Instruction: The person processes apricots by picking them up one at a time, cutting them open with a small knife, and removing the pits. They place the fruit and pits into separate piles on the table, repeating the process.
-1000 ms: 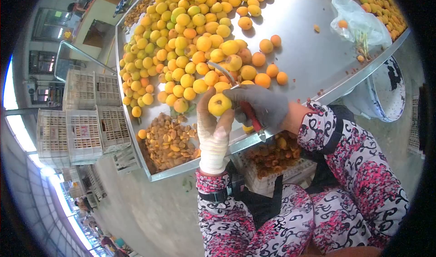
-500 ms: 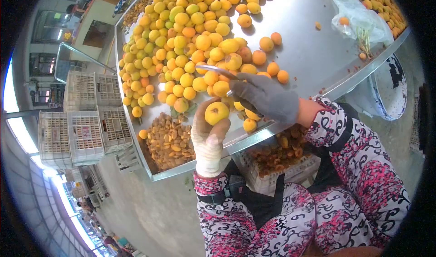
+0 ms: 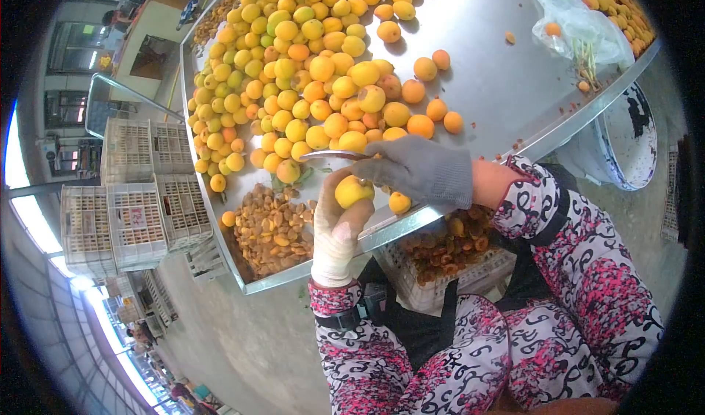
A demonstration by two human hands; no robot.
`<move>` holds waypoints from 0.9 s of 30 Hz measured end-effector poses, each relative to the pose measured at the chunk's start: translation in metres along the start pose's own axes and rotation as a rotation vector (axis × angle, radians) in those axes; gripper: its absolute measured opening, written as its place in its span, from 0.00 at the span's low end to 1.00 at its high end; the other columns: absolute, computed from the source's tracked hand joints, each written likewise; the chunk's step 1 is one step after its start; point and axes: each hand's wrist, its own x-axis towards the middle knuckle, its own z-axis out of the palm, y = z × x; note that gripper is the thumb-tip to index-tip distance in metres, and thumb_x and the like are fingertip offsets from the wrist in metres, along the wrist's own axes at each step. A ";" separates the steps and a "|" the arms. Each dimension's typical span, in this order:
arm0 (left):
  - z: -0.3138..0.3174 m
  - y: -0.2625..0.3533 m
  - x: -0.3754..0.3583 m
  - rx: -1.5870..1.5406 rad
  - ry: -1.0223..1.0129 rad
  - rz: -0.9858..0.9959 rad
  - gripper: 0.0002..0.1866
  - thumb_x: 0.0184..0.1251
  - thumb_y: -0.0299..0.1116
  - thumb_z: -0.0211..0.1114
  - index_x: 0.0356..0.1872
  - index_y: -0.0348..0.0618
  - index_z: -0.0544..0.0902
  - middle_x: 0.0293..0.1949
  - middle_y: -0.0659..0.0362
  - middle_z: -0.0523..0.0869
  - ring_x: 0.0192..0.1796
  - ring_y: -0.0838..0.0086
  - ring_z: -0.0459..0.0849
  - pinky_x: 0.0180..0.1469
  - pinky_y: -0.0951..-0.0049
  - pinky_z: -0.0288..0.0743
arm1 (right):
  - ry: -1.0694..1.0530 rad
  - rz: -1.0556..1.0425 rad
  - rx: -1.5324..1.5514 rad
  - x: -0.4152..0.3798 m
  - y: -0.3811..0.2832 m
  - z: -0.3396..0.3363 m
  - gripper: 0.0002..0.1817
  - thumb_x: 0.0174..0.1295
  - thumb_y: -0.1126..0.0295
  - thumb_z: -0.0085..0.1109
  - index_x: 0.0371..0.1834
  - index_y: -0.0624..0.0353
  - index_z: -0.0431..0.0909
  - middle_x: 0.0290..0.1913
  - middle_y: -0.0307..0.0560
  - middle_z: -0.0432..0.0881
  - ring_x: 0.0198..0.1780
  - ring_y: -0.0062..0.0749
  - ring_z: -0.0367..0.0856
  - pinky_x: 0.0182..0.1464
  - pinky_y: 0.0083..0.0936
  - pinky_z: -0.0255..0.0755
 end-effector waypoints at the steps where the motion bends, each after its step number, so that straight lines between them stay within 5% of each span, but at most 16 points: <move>1: -0.001 0.000 0.000 0.037 0.006 -0.031 0.30 0.53 0.37 0.64 0.57 0.36 0.68 0.41 0.60 0.75 0.40 0.77 0.74 0.44 0.79 0.69 | 0.000 -0.018 0.016 0.000 0.001 0.001 0.26 0.66 0.45 0.39 0.33 0.60 0.71 0.26 0.57 0.77 0.32 0.55 0.77 0.33 0.42 0.69; 5: -0.001 0.001 -0.001 0.022 0.007 -0.044 0.27 0.53 0.37 0.60 0.55 0.36 0.69 0.39 0.60 0.75 0.35 0.78 0.73 0.39 0.80 0.68 | 0.062 -0.126 0.024 -0.002 0.007 0.005 0.26 0.66 0.46 0.39 0.34 0.61 0.71 0.26 0.57 0.77 0.31 0.55 0.77 0.33 0.41 0.69; 7: -0.003 -0.001 0.000 -0.012 0.012 -0.057 0.27 0.54 0.38 0.60 0.54 0.36 0.69 0.37 0.60 0.75 0.32 0.78 0.73 0.36 0.80 0.68 | -0.110 0.024 -0.057 -0.002 0.001 -0.001 0.21 0.66 0.54 0.45 0.53 0.56 0.74 0.38 0.52 0.80 0.42 0.41 0.78 0.42 0.31 0.72; 8: -0.003 -0.002 0.000 -0.012 0.011 -0.058 0.27 0.54 0.38 0.60 0.54 0.36 0.69 0.37 0.60 0.75 0.32 0.78 0.73 0.36 0.80 0.68 | -0.109 0.025 -0.056 -0.002 -0.001 0.000 0.21 0.66 0.54 0.45 0.53 0.56 0.74 0.38 0.52 0.80 0.42 0.41 0.78 0.42 0.31 0.72; 11: -0.002 -0.002 -0.001 -0.026 0.023 -0.083 0.25 0.54 0.38 0.59 0.53 0.36 0.69 0.34 0.61 0.75 0.31 0.79 0.72 0.34 0.80 0.67 | -0.090 0.149 0.031 -0.002 -0.002 0.008 0.22 0.66 0.53 0.45 0.53 0.57 0.74 0.41 0.54 0.80 0.43 0.43 0.79 0.44 0.32 0.71; 13: -0.001 -0.001 -0.001 -0.108 -0.010 -0.100 0.24 0.54 0.38 0.58 0.51 0.36 0.70 0.31 0.62 0.74 0.30 0.80 0.71 0.33 0.81 0.66 | 0.062 0.025 0.006 -0.002 0.005 0.017 0.27 0.66 0.45 0.40 0.35 0.62 0.72 0.29 0.61 0.79 0.33 0.55 0.79 0.35 0.42 0.70; 19: -0.002 0.000 0.003 0.237 0.024 -0.044 0.22 0.53 0.38 0.59 0.48 0.37 0.73 0.31 0.62 0.74 0.28 0.82 0.69 0.32 0.84 0.64 | 0.056 0.097 -0.113 0.001 0.001 0.020 0.26 0.66 0.47 0.40 0.35 0.61 0.73 0.27 0.61 0.79 0.31 0.56 0.79 0.34 0.44 0.71; 24: 0.009 -0.004 0.004 0.044 0.128 -0.004 0.19 0.52 0.28 0.62 0.47 0.38 0.74 0.33 0.61 0.77 0.32 0.81 0.73 0.36 0.82 0.69 | 0.013 0.153 -0.319 -0.004 -0.018 0.008 0.23 0.65 0.49 0.42 0.34 0.60 0.74 0.27 0.58 0.80 0.31 0.52 0.80 0.33 0.43 0.71; 27: 0.016 0.012 0.000 0.496 0.255 0.204 0.19 0.49 0.19 0.61 0.46 0.36 0.74 0.37 0.58 0.78 0.38 0.77 0.76 0.40 0.79 0.72 | 0.043 0.180 -0.493 0.007 0.004 0.000 0.21 0.65 0.51 0.43 0.33 0.59 0.74 0.28 0.56 0.80 0.31 0.49 0.81 0.33 0.42 0.72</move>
